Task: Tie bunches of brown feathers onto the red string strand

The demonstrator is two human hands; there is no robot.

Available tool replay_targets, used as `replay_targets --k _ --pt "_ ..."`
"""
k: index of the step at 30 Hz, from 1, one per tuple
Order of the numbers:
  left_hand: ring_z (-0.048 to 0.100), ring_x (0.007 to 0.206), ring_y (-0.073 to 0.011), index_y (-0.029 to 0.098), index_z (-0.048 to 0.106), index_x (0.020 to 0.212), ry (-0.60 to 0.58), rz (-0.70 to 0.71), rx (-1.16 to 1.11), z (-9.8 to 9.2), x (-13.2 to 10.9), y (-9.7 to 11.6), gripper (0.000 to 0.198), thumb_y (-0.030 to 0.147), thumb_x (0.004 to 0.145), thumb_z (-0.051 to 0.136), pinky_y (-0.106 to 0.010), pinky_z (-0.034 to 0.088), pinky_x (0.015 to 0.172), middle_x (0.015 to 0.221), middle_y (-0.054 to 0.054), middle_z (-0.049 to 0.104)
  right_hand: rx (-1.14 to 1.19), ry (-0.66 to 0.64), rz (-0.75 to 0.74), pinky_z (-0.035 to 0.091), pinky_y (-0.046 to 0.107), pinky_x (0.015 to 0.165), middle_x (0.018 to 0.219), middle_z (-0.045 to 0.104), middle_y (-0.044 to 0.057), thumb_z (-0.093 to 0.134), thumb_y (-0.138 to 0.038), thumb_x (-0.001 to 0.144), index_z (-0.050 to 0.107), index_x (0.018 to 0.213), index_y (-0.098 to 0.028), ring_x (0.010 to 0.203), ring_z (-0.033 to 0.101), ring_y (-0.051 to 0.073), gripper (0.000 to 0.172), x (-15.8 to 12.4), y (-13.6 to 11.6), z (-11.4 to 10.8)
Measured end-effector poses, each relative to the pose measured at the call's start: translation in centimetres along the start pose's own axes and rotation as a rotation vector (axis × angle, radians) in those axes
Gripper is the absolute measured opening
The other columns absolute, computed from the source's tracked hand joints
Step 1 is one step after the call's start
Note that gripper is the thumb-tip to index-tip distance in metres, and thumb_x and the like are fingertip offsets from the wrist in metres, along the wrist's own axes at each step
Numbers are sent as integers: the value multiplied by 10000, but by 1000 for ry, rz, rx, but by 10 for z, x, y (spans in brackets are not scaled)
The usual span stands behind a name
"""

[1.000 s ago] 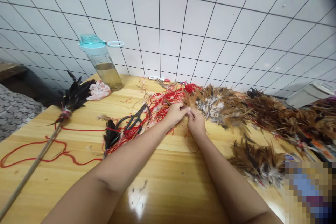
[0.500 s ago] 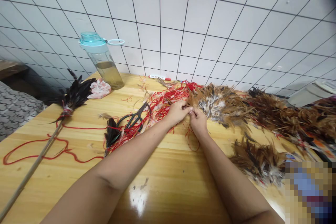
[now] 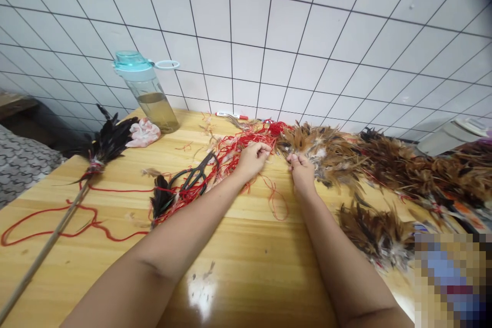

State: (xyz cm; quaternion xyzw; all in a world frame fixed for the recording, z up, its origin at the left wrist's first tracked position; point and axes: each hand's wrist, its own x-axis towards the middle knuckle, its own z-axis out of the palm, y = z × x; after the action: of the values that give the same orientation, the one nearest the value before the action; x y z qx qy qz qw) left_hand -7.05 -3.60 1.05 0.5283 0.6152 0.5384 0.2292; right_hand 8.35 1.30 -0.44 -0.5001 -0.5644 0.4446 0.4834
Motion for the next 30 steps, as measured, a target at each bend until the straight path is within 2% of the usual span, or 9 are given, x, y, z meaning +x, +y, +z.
replay_targets --k 8,11,13,16,19,22,26,30 --pt "563 760 -120 162 663 882 -72 75 139 0 -8 4 183 111 756 540 -243 442 725 879 -39 605 99 53 -10 266 230 479 465 412 -64 534 -547 693 562 686 -178 450 357 88 370 8 -12 -10" --pt "567 768 -129 167 665 864 -80 57 171 2 -1 11 164 138 762 540 -244 427 717 870 -37 636 124 76 11 266 227 472 450 414 -63 546 -541 681 570 680 -175 442 355 88 367 12 -8 -10" --pt "561 725 -134 170 667 788 -121 39 209 6 9 16 114 178 759 557 -243 410 687 785 -26 652 156 85 37 269 226 466 445 403 -66 547 -548 668 567 673 -177 440 361 89 372 14 -3 -9" --pt "509 583 -129 174 645 617 -183 -51 269 19 28 22 147 268 726 618 -244 372 615 575 -2 606 201 86 60 260 225 447 449 386 -71 537 -558 659 562 675 -182 430 364 88 377 16 3 -7" --pt "440 489 -124 181 582 472 -150 -190 296 36 43 21 317 386 707 642 -246 341 564 412 11 487 217 73 77 254 222 430 440 393 -69 541 -547 655 574 686 -179 418 352 85 371 16 4 -6" --pt "418 447 -121 182 555 438 -93 -280 271 54 50 16 397 462 713 617 -250 320 525 370 9 441 245 79 93 270 211 425 440 403 -69 569 -527 636 586 678 -172 421 358 79 359 15 4 -6" --pt "397 407 -97 170 572 484 -101 -355 99 66 49 10 267 348 658 665 -236 290 476 368 25 440 261 72 95 302 210 430 461 426 -63 585 -515 620 595 660 -171 431 371 75 346 14 4 -5" --pt "394 396 -68 156 564 548 -131 -392 -19 54 41 12 175 266 638 666 -208 277 442 424 34 482 242 75 96 307 214 439 462 435 -57 582 -512 619 616 657 -165 440 369 79 351 15 8 -4"
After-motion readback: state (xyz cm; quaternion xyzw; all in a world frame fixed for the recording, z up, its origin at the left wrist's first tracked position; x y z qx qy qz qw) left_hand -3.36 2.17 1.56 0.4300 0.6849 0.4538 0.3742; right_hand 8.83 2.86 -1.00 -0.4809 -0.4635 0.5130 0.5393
